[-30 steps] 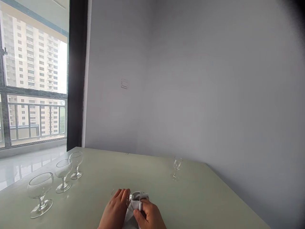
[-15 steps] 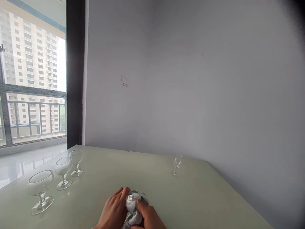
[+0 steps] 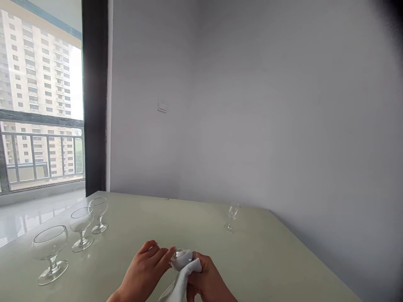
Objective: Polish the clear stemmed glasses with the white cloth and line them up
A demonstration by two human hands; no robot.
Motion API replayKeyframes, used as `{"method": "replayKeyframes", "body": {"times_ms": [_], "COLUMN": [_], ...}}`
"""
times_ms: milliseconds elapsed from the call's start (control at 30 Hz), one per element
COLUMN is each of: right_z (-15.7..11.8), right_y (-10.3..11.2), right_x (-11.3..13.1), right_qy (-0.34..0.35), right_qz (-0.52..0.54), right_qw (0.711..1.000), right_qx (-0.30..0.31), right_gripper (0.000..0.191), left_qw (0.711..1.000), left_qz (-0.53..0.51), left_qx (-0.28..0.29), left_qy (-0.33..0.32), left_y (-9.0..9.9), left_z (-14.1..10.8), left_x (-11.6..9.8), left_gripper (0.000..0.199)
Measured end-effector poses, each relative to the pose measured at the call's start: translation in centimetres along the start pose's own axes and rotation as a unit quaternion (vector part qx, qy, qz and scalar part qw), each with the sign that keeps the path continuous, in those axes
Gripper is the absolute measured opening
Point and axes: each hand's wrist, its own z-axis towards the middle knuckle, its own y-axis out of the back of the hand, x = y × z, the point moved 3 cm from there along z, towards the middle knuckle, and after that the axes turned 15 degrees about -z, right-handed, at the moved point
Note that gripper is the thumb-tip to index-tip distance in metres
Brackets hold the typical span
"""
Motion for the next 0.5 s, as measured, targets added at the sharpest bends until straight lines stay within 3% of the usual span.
{"method": "replayKeyframes", "body": {"times_ms": [100, 200, 267, 300, 400, 500], "right_z": [-1.3, -2.4, -2.4, -2.1, -0.8, 0.3], "right_y": [0.8, 1.8, 2.1, 2.1, 1.4, 0.8], "right_x": [1.2, 1.9, 1.8, 1.5, 0.6, 0.2], "right_qy": [-0.006, -0.008, -0.015, -0.021, -0.023, 0.002], "right_qz": [-0.105, -0.191, -0.194, -0.175, -0.046, 0.067], "right_qw": [0.994, 0.981, 0.98, 0.984, 0.999, 0.997], "right_qx": [0.003, -0.021, -0.034, -0.031, -0.017, -0.023], "right_gripper": [0.028, 0.025, 0.026, 0.026, 0.021, 0.021], "left_qw": [0.992, 0.959, 0.945, 0.952, 0.995, 0.993], "left_qz": [-0.086, -0.214, -0.245, -0.227, -0.077, 0.036], "left_qx": [0.046, 0.106, 0.132, 0.126, 0.019, -0.106], "left_qy": [0.074, 0.152, 0.172, 0.163, 0.063, -0.036], "left_y": [0.2, -0.2, -0.5, -0.5, 0.1, 0.8], "left_z": [0.6, 0.7, 0.6, 0.6, 0.6, 0.3], "left_x": [0.0, -0.2, -0.3, -0.3, -0.5, -1.0], "left_gripper": [0.026, 0.013, 0.009, 0.011, 0.024, 0.026]}}
